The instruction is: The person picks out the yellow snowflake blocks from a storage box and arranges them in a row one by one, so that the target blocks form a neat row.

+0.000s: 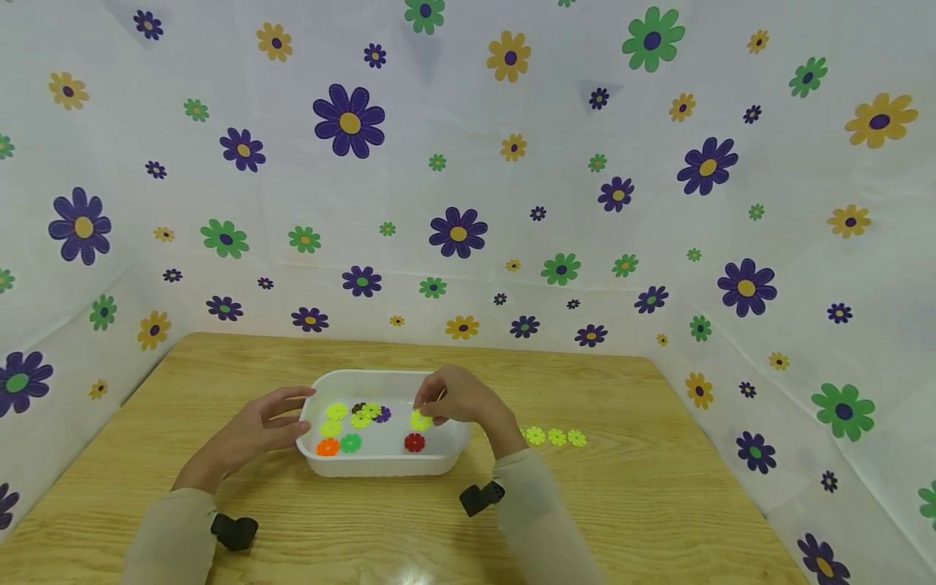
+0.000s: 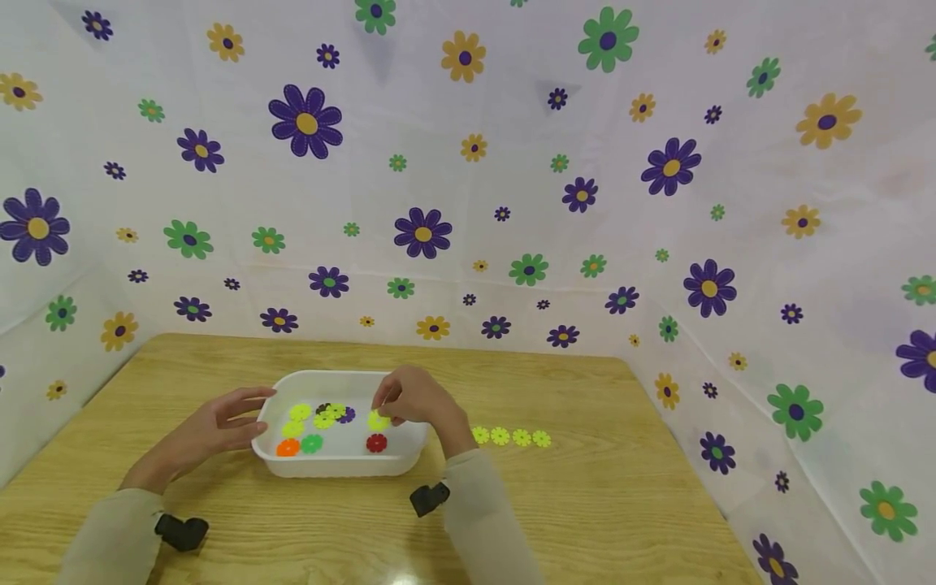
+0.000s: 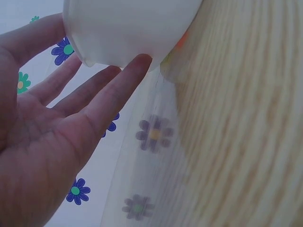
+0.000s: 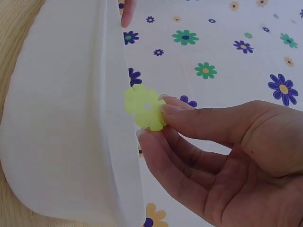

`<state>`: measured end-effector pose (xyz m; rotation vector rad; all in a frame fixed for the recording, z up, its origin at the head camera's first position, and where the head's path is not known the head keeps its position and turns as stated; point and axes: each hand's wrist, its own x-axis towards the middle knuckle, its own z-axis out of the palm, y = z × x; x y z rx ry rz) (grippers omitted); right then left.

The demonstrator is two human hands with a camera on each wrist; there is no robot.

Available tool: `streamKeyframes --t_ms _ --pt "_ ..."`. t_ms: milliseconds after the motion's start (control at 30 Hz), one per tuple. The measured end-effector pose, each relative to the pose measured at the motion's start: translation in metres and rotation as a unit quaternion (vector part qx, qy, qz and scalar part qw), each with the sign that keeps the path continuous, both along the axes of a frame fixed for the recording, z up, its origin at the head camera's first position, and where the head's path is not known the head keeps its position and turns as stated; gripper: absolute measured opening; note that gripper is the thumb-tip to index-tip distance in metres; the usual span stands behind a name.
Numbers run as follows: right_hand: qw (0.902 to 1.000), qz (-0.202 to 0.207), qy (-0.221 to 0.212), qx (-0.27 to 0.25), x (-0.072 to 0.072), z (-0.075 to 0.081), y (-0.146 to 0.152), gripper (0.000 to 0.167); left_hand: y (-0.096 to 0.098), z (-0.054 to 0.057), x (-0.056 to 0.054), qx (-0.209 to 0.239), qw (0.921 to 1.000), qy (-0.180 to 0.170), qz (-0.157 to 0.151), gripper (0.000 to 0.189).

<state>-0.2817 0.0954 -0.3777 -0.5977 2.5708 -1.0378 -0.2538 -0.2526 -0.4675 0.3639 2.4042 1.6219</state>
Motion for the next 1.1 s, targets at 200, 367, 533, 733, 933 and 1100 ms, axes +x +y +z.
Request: streamKeyframes --t_ms 200,367,533,733,933,1100 --pt "0.9999 -0.005 0.003 -0.011 0.003 0.002 0.016 0.006 0.000 0.000 0.000 -0.002 1.0000 0.000 0.003 0.067" --pt "0.9997 -0.021 0.006 -0.013 0.004 0.001 0.028 0.005 0.000 0.000 0.000 0.001 1.0000 0.000 0.002 0.067" --pt "0.9992 -0.037 0.009 -0.015 0.003 -0.001 0.040 0.005 0.000 -0.001 0.000 0.005 1.0000 -0.003 0.002 0.067" --pt "0.9979 -0.062 0.010 -0.013 0.003 -0.005 0.054 0.004 0.000 -0.001 0.001 0.004 1.0000 -0.007 0.003 0.068" --pt "0.9968 -0.079 0.015 -0.005 0.005 -0.005 0.069 0.004 0.000 -0.001 0.000 0.005 1.0000 -0.006 0.000 0.068" --pt "0.9953 -0.096 0.013 0.002 0.006 -0.007 0.083 0.004 0.000 0.000 0.000 0.005 0.9999 -0.010 0.002 0.067"
